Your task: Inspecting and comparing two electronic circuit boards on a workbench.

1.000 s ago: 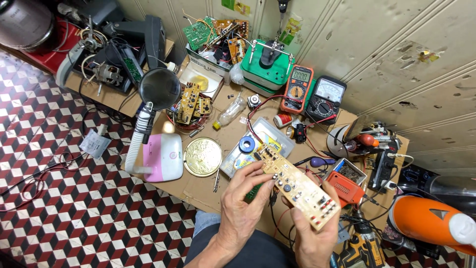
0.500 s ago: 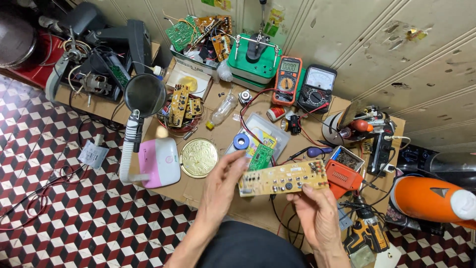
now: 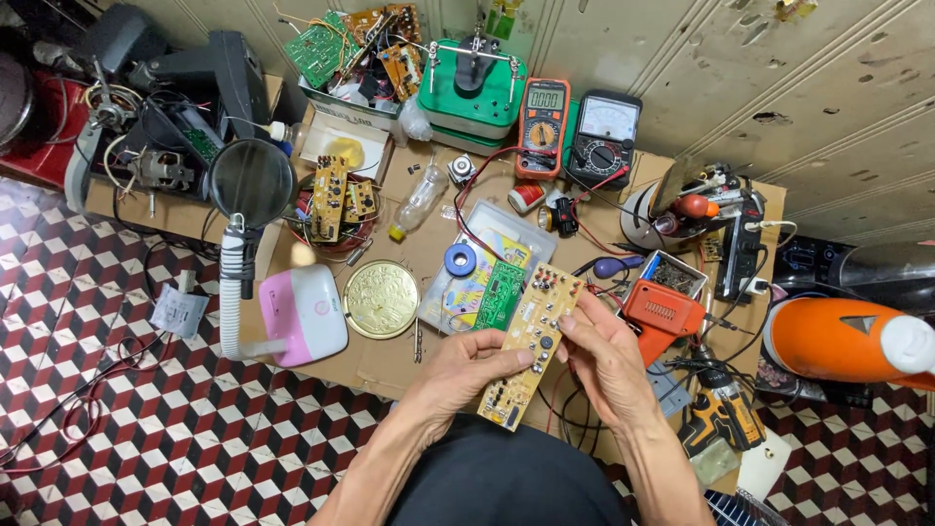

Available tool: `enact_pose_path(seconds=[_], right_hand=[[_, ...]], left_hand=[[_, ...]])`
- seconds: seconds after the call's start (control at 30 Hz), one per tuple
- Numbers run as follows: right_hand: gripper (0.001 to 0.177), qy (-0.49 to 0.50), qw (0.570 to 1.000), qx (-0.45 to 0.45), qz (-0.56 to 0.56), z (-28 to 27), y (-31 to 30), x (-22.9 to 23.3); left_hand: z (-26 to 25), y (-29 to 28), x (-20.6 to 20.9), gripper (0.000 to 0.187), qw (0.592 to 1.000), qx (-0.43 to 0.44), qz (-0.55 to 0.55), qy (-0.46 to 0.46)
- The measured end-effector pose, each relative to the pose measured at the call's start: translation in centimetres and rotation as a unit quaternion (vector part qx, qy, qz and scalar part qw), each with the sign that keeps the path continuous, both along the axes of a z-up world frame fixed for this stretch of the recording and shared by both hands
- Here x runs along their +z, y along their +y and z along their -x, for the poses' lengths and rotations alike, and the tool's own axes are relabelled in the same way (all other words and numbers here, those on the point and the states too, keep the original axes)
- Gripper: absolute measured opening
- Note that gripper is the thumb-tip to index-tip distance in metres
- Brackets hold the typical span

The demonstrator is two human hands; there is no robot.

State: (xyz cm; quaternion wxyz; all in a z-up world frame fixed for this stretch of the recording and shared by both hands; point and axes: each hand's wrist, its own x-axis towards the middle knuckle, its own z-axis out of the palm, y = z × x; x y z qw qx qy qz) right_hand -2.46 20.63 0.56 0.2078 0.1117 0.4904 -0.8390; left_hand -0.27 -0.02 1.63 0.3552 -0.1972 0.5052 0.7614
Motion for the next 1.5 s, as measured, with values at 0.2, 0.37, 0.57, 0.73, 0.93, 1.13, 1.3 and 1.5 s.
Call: enact_pose_path(seconds=[0.2, 0.37, 0.57, 0.73, 0.93, 1.13, 1.3, 1.5], right_hand=[[0.050, -0.003, 1.000, -0.003, 0.000, 0.1, -0.1, 0.0], [0.051, -0.002, 1.000, -0.005, 0.008, 0.2, -0.2, 0.1], [0.051, 0.004, 1.000, 0.003, 0.007, 0.1, -0.1, -0.1], [0.052, -0.007, 1.000, -0.003, 0.006, 0.2, 0.1, -0.1], [0.049, 0.003, 1.000, 0.015, 0.002, 0.1, 0.1, -0.1], [0.049, 0.001, 1.000, 0.018, 0.005, 0.2, 0.0, -0.6], [0.049, -0.001, 1.000, 0.018, 0.006, 0.3, 0.0, -0.5], [0.048, -0.004, 1.000, 0.018, -0.005, 0.2, 0.0, -0.5]], left_hand=[[-0.6, 0.4, -0.9, 0.034, 0.999, 0.021, -0.043, -0.017], [-0.9, 0.8, -1.3, 0.033, 0.998, 0.044, -0.044, 0.000], [-1.0, 0.9, -1.4, 0.036, 0.998, 0.048, -0.045, -0.004], [-0.9, 1.1, -1.6, 0.037, 0.998, 0.047, -0.029, -0.011], [-0.6, 1.6, -0.6, 0.033, 0.998, 0.061, -0.006, -0.019], [-0.6, 1.7, -0.5, 0.028, 0.998, 0.069, -0.009, -0.010], [-0.7, 1.7, -0.3, 0.027, 0.997, 0.074, -0.002, -0.012], [-0.9, 1.5, -0.8, 0.026, 0.997, 0.078, -0.027, -0.013]])
